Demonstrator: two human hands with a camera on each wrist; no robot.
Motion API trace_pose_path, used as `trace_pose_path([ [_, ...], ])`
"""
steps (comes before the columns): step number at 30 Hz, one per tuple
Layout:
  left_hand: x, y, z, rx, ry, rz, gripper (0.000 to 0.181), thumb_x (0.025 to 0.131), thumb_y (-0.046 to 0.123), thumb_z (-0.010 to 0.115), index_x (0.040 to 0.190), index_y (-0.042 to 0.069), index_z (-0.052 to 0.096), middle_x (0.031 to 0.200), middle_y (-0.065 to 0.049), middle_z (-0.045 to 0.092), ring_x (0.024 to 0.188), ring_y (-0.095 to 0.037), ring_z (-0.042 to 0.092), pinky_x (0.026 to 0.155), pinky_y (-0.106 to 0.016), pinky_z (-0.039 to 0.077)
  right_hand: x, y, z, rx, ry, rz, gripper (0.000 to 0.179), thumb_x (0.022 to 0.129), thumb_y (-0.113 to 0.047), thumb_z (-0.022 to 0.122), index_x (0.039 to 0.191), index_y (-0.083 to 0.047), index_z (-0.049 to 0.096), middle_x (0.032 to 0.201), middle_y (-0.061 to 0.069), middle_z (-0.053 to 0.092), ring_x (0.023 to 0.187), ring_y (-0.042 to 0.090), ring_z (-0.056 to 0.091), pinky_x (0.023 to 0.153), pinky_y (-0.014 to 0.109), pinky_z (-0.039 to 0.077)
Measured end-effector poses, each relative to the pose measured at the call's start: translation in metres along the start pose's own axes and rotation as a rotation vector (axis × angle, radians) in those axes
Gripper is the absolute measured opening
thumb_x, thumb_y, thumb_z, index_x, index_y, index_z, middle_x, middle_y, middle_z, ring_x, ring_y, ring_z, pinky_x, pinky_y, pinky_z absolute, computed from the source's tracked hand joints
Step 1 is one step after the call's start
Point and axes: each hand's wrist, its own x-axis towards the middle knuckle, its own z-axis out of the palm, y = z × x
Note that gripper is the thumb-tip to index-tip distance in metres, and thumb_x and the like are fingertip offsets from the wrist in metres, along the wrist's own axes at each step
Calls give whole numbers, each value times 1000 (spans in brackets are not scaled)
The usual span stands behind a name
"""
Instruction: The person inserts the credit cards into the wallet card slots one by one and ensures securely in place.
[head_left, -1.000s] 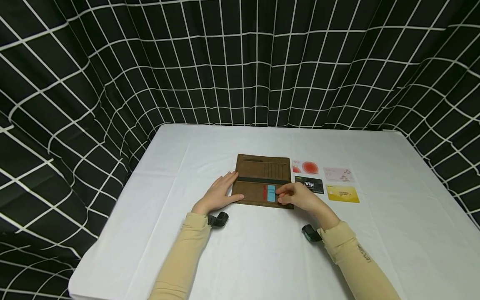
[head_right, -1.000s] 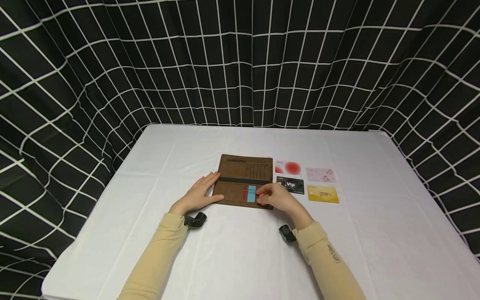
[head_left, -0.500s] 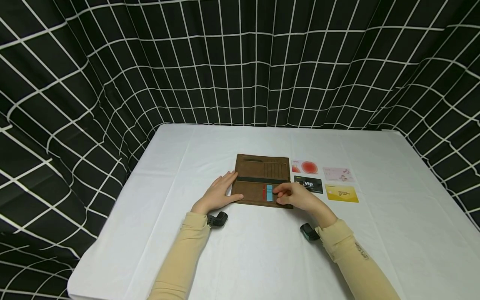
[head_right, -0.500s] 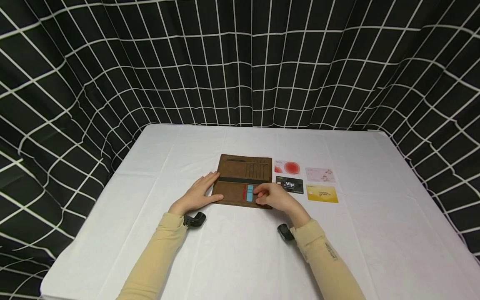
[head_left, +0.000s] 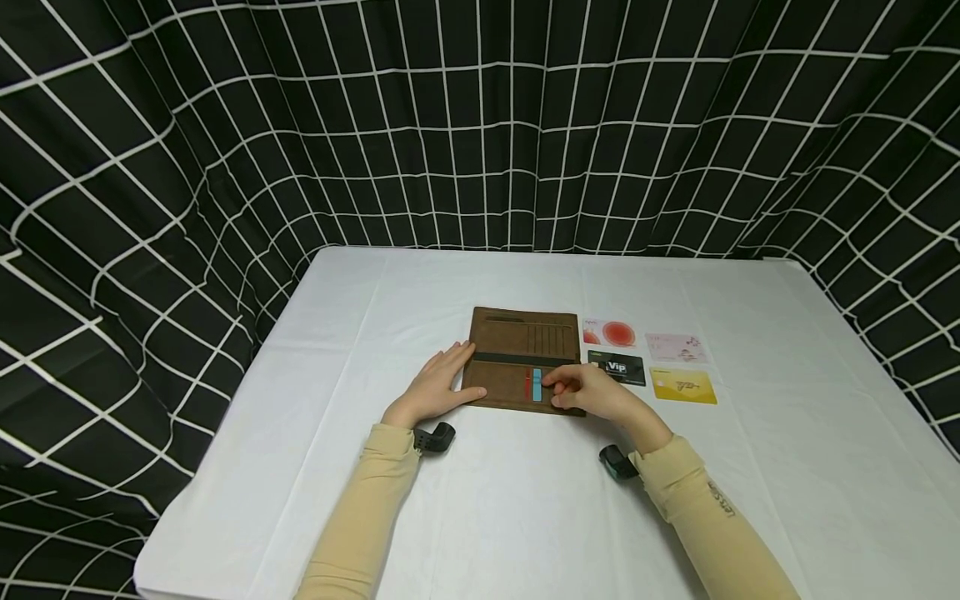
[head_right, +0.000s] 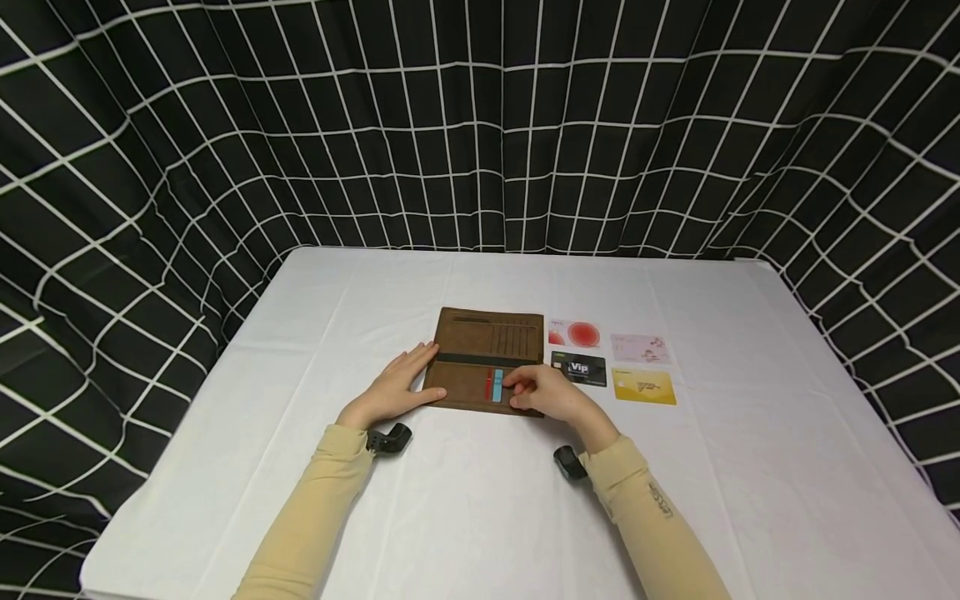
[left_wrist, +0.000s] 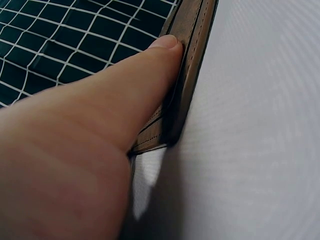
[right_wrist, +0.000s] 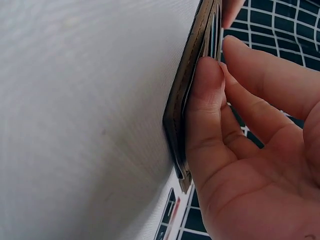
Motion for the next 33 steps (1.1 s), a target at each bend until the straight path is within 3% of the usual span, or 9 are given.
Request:
trace_pose_path([
  [7, 0, 0, -1, -2, 0, 1, 85, 87, 58, 52, 149, 12, 17, 153, -4, 15, 139, -14, 7, 111, -30, 2, -3, -11, 0, 4, -4, -12, 25, 84, 5, 62, 108, 12, 59, 84, 17, 55, 76, 24, 50, 58, 21, 40],
  [20, -1, 1, -1, 9, 17, 21, 84, 87, 55, 53, 149, 10, 19, 152, -6, 16, 139, -17, 10, 112, -34, 3, 2, -4, 3, -104, 10, -72, 21, 84, 0, 65, 104, 4, 60, 79, 6, 52, 67, 16, 49, 56, 23, 42],
  [33, -2, 3, 0, 0, 22, 17, 84, 87, 54, 55, 148, 9, 20, 152, -7, 17, 139, -18, 10, 112, -34, 4, 0, -2, 4, -89, 5, -68, 21, 84, -1, 65, 105, 2, 60, 81, 6, 51, 68, 18, 46, 55, 23, 40],
])
